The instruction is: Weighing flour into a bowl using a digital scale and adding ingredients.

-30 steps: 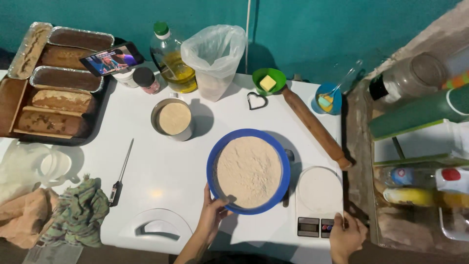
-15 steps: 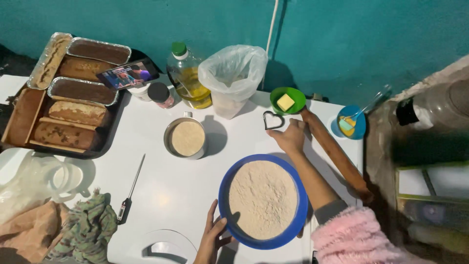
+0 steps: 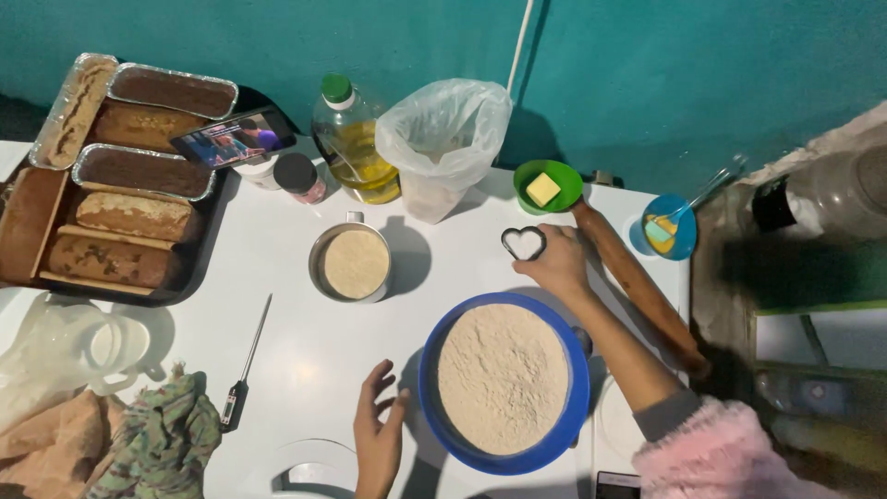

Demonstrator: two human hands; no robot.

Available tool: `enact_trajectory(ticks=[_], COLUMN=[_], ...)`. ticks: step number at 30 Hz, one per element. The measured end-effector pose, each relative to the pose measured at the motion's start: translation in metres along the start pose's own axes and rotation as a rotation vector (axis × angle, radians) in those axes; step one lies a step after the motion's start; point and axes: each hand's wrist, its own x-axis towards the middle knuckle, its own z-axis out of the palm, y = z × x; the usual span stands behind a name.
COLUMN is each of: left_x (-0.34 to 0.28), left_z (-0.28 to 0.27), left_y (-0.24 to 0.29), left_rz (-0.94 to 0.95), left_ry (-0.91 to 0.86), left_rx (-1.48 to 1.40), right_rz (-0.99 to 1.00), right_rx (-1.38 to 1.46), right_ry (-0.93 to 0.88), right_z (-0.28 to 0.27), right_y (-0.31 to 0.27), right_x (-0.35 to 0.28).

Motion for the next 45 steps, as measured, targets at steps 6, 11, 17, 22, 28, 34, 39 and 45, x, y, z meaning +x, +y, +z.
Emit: enact_trajectory(ticks=[6,11,17,22,28,34,39,45], left_x=[0.018,0.027,0.018,0.013,0.008,0.036,0.047,0.047], left_z=[0.020,0.055,0.071,0.065,0.055,0.062,0.078,0.077], left_y=[0.092,0.135,0.121,0.087,0.102,0.079,0.066,0.064], left_rz=[0.339,0.497,0.598,0.670,0.844,0.732,0.499,0.423], left_ry=[-0.276,-0.554,-0.650,-0.590,-0.553,-0.747,-0.823,-0.848], left_rx=[0.051,0.120,0.151,0.167,0.179,0.116,-0.199,-0.190], right_rz=[0.065,-0.079,-0.530,-0.764,-0.858,-0.637,-0.540,-0.332], right_rx=[0.413,0.416,-0.019,-0.327,-0.308,0.040,0.148,0.382], right_ry=[-0.078,-0.147,0.149,0.206,0.252,0.119,0.081,0.031], right_z=[-0.148,-0.175,-0.151,-0.120,-0.128,-0.146,-0.149,-0.127], right_y=[-0.108,-0.134,-0.124,-0.114,-0.116,-0.130,-0.132,-0.109], right_x=[-0.076,-0.127,-0.160,-0.175,-0.179,-0.185,-0.182,-0.184])
